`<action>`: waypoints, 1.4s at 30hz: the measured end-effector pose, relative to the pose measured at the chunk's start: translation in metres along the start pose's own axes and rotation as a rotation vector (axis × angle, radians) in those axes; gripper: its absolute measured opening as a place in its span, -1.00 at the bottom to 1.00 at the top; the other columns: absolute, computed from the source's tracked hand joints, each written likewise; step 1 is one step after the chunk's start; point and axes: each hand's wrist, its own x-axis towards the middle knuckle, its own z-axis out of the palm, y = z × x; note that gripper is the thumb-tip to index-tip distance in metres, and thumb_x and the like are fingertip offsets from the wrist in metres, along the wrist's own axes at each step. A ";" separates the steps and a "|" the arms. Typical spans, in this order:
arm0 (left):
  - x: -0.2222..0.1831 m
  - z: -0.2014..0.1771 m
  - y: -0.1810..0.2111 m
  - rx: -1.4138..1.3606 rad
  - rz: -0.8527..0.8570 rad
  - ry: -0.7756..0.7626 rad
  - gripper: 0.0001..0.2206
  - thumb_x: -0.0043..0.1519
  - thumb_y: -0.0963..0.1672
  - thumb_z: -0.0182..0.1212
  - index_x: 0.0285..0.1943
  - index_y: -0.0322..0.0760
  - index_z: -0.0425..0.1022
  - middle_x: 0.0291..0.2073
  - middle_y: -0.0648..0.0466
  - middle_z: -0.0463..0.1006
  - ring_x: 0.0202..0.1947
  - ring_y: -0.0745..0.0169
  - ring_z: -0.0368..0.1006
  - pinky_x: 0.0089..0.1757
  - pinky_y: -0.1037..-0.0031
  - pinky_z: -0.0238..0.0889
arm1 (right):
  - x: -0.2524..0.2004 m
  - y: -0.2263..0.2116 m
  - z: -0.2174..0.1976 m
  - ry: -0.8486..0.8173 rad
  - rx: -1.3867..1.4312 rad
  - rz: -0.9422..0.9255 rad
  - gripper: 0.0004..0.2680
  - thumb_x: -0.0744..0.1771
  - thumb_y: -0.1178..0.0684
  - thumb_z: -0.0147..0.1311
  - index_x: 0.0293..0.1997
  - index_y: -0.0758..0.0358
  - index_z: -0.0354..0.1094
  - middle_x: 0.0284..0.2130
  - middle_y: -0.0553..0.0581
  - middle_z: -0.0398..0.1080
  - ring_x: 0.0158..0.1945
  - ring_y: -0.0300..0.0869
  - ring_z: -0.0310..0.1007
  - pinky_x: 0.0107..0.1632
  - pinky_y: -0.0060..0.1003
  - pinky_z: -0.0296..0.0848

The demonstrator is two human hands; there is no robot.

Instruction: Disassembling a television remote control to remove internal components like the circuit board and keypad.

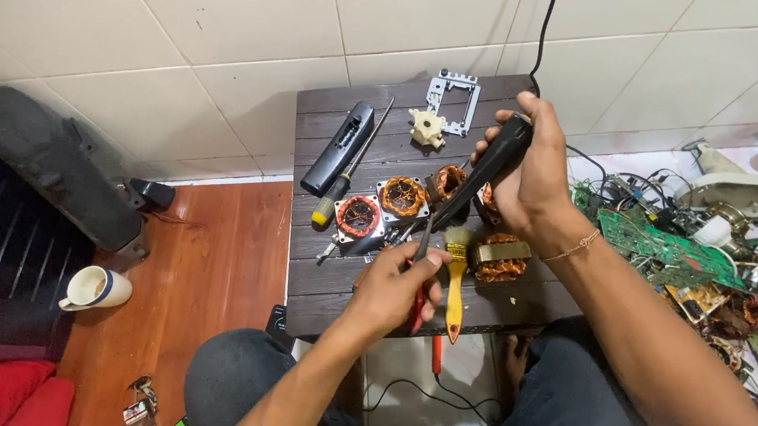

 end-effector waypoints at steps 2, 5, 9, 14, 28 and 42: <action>-0.009 -0.002 0.017 -0.098 -0.041 -0.001 -0.77 0.31 -0.15 0.10 0.07 -0.39 0.51 -0.61 -0.14 0.51 -0.73 0.13 0.45 -0.79 0.60 0.11 | 0.004 -0.001 -0.003 -0.009 0.011 -0.002 -0.68 0.31 -0.26 0.01 -0.03 0.08 0.07 -0.29 -0.01 0.10 -0.19 -0.21 0.26 0.03 -0.20 0.36; -0.006 -0.011 0.020 -0.366 -0.095 0.013 -0.78 0.30 -0.17 0.07 0.08 -0.34 0.47 -0.55 -0.08 0.51 -0.64 0.16 0.48 -0.79 0.74 0.10 | 0.003 -0.004 -0.005 -0.023 0.034 0.002 -0.72 0.29 -0.14 0.06 -0.04 0.09 0.09 -0.28 0.00 0.10 -0.17 -0.19 0.27 0.05 -0.17 0.35; -0.001 -0.023 0.023 -0.732 -0.203 -0.034 -0.80 0.30 -0.20 0.04 0.08 -0.33 0.42 -0.22 -0.14 0.63 -0.23 -0.04 0.63 -0.38 0.47 0.59 | -0.002 -0.007 -0.004 -0.051 0.040 0.022 -0.72 0.27 -0.11 0.04 -0.01 0.10 0.14 -0.26 0.03 0.14 -0.15 -0.16 0.29 0.06 -0.13 0.34; -0.009 -0.009 0.029 -0.720 -0.166 -0.180 -0.61 0.39 -0.17 -0.12 0.44 -0.20 0.22 0.15 -0.46 0.45 0.19 -0.37 0.41 0.08 0.07 0.40 | -0.006 -0.015 0.000 -0.079 0.057 -0.002 -0.68 0.25 -0.09 0.00 0.05 0.13 0.11 -0.26 0.03 0.12 -0.14 -0.17 0.27 0.06 -0.15 0.33; -0.002 -0.018 0.010 -0.634 -0.163 -0.046 -0.61 0.37 -0.15 -0.05 0.40 -0.28 0.19 0.05 -0.51 0.52 0.00 -0.46 0.53 -0.16 -0.13 0.51 | -0.010 -0.014 0.005 -0.315 -0.186 -0.013 -0.48 0.24 -0.03 0.12 0.34 0.28 0.08 -0.12 0.19 0.22 0.01 -0.06 0.32 0.20 -0.10 0.34; -0.040 0.028 0.057 0.251 0.059 0.172 -0.71 0.35 -0.04 -0.07 0.22 -0.03 0.38 -0.14 0.06 0.68 -0.08 0.36 0.62 -0.38 0.54 0.61 | -0.025 -0.020 -0.001 -0.447 -0.881 -0.328 -0.55 0.21 0.16 0.41 0.20 0.16 0.32 -0.37 -0.12 0.17 -0.30 -0.39 0.14 -0.19 -0.51 0.27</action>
